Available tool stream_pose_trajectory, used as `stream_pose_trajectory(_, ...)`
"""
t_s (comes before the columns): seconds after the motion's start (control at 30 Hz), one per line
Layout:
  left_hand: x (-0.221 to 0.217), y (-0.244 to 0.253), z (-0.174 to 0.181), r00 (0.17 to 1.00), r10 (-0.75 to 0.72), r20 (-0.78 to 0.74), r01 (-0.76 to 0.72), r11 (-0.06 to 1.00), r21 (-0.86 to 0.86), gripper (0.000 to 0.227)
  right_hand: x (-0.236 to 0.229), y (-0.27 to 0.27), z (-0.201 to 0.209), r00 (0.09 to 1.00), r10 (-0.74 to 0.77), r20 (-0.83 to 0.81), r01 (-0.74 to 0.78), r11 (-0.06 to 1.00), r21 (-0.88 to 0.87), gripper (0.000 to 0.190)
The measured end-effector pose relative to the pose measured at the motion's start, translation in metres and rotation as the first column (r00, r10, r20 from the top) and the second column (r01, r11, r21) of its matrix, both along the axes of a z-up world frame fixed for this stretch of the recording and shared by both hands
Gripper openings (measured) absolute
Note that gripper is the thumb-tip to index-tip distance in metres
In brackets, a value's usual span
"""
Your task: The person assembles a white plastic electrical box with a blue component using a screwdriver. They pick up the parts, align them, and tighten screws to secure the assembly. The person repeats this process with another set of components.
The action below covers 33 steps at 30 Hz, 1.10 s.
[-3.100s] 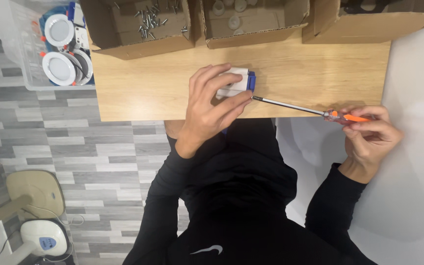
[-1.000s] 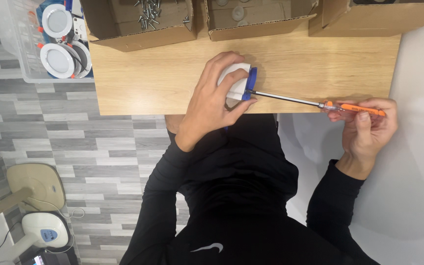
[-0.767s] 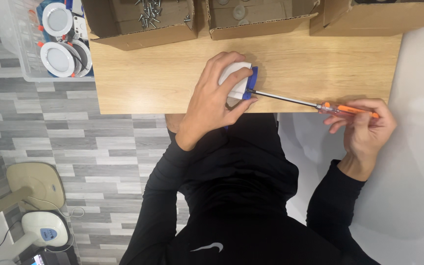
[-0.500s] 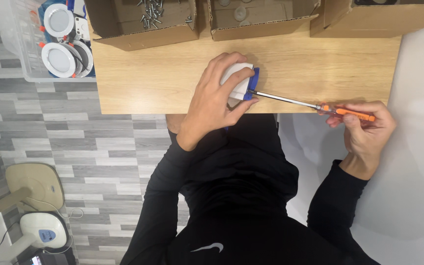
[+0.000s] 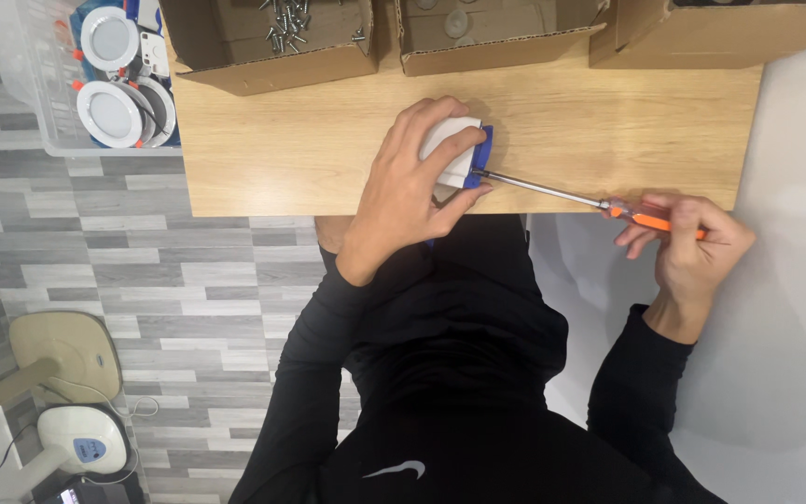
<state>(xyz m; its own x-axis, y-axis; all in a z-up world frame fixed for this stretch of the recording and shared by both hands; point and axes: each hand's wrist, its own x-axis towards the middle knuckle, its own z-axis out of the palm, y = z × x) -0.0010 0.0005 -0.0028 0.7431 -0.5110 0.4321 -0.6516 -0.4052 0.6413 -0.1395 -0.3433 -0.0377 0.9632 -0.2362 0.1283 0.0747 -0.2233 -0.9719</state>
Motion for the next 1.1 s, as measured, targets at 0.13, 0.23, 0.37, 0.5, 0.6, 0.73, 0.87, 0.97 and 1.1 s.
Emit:
stream_pose_trajectory(0.13, 0.000, 0.000, -0.001, 1.000, 0.006, 0.011, -0.006, 1.000, 0.001, 0.042, 0.000, -0.008, -0.015, 0.993, -0.002, 0.115, -0.002, 1.000, 0.029, 0.028)
stream_pose_trajectory(0.23, 0.000, 0.000, -0.002, 1.000, -0.001, 0.013, 0.001, 1.000, -0.011, 0.045, -0.008, -0.028, -0.030, 0.987, 0.029, 0.158, -0.017, 0.997, -0.075, 0.018)
stream_pose_trajectory(0.37, -0.002, 0.000, 0.002, 1.000, 0.009, -0.003, -0.009, 1.000, 0.000, 0.044, -0.005, -0.016, -0.022, 0.981, 0.036, 0.192, -0.038, 0.999, 0.005, 0.021)
stream_pose_trajectory(0.5, -0.003, 0.002, 0.001, 1.000, 0.011, 0.004, -0.011, 1.000, 0.009, 0.047, 0.002, 0.000, -0.006, 0.980, 0.073, 0.184, -0.092, 0.991, 0.098, 0.022)
stream_pose_trajectory(0.6, -0.004, 0.002, 0.002, 1.000, -0.001, 0.008, 0.001, 1.000, 0.011, 0.048, 0.002, 0.007, 0.000, 1.000, -0.010, 0.022, 0.008, 0.995, 0.103, 0.039)
stream_pose_trajectory(0.73, -0.007, 0.001, 0.003, 1.000, 0.005, 0.021, -0.004, 1.000, -0.003, 0.047, -0.005, 0.000, -0.012, 0.997, -0.077, 0.021, 0.075, 0.992, 0.102, 0.026)
stream_pose_trajectory(0.87, -0.008, 0.001, 0.003, 1.000, 0.004, 0.009, -0.004, 1.000, 0.013, 0.047, -0.008, -0.008, -0.018, 0.994, -0.023, 0.102, 0.013, 0.996, 0.092, 0.015)
stream_pose_trajectory(0.97, -0.011, 0.001, 0.001, 1.000, 0.003, 0.028, -0.003, 1.000, 0.007, 0.050, -0.011, -0.012, -0.023, 0.985, 0.019, 0.174, -0.044, 0.989, 0.144, 0.015)
stream_pose_trajectory(1.1, -0.012, 0.000, 0.003, 0.999, 0.008, 0.039, -0.008, 1.000, -0.001, 0.049, -0.010, -0.002, -0.001, 0.973, 0.077, 0.219, -0.100, 0.990, 0.098, 0.029)
